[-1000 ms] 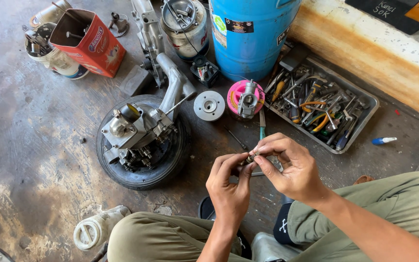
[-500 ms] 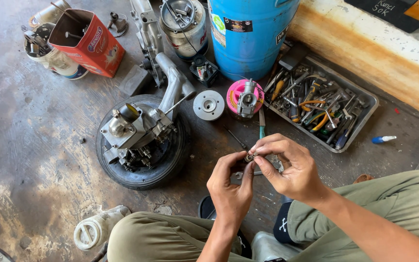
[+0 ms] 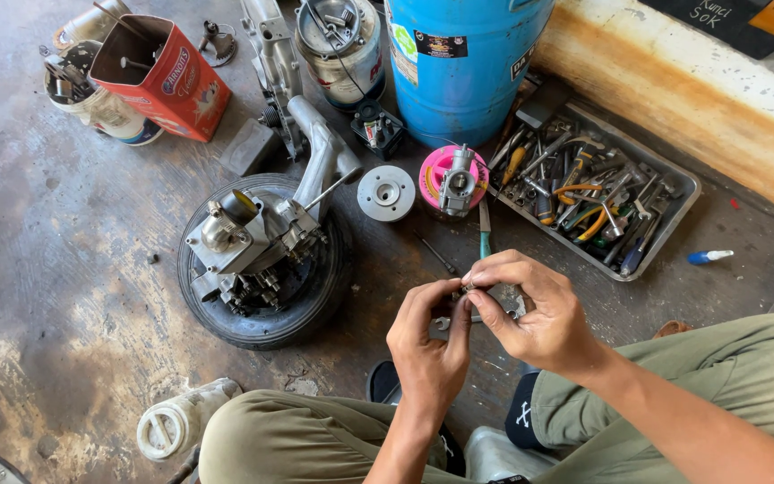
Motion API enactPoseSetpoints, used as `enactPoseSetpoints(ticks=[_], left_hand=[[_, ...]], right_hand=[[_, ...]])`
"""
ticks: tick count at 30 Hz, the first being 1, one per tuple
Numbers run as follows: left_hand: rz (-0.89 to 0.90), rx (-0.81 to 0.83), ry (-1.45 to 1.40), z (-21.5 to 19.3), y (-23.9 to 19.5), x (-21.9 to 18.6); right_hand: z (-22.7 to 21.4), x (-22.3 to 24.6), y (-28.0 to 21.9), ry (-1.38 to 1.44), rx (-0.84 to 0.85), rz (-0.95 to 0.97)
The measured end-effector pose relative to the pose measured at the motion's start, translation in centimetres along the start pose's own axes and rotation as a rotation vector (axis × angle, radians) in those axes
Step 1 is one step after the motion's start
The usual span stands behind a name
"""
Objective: The person sits on the workshop floor and works on a motorcycle carburetor. They use a screwdriver to loosen parts, handle and fit small metal components such as a jet and float by hand, then reattach the carburetor body and pick additional parts from the tool tray.
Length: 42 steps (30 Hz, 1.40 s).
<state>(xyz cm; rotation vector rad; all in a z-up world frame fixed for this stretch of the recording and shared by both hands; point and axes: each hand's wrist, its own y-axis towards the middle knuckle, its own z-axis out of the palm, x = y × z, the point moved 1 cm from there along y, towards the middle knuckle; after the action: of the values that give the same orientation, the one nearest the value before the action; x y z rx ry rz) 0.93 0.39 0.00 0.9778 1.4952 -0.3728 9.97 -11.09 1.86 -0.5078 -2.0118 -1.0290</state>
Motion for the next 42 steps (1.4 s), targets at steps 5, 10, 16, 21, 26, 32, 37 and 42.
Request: enactPoseSetpoints(ticks=[5,10,16,21,26,32,37,42], left_hand=[[0.007,-0.002,0.004,-0.1,0.0,-0.1],[0.014,0.009,0.006,-0.1,0.1,-0.2],[-0.004,0.031,-0.006,0.0,0.1,0.1],[-0.1,0.061,-0.053,0.3,0.2,0.7],[-0.166,0.05,-0.081,0.8,-0.2,1.7],[-0.217,0.033,-0.109,0.8,-0.7,2.7],[-0.199,0.042,-0.134,0.9,-0.6,2.7],[-0.263,0.075,-0.135,0.9,-0.8,3.1]], right_hand=[[0.0,0.0,0.1,0.005,0.003,0.001],[-0.1,-0.1,0.1,-0.009,0.019,-0.025],[0.3,-0.7,-0.2,0.032,0.018,0.012],[0.8,-2.0,-0.6,0.059,-0.027,0.112],[0.7,-2.5,-0.7,0.167,-0.011,0.195],[0.6,-2.6,-0.7,0.163,0.055,0.273],[0.3,-2.3,0.0,0.137,0.091,0.282],[0.1,-2.4,0.0,0.036,0.107,0.309]])
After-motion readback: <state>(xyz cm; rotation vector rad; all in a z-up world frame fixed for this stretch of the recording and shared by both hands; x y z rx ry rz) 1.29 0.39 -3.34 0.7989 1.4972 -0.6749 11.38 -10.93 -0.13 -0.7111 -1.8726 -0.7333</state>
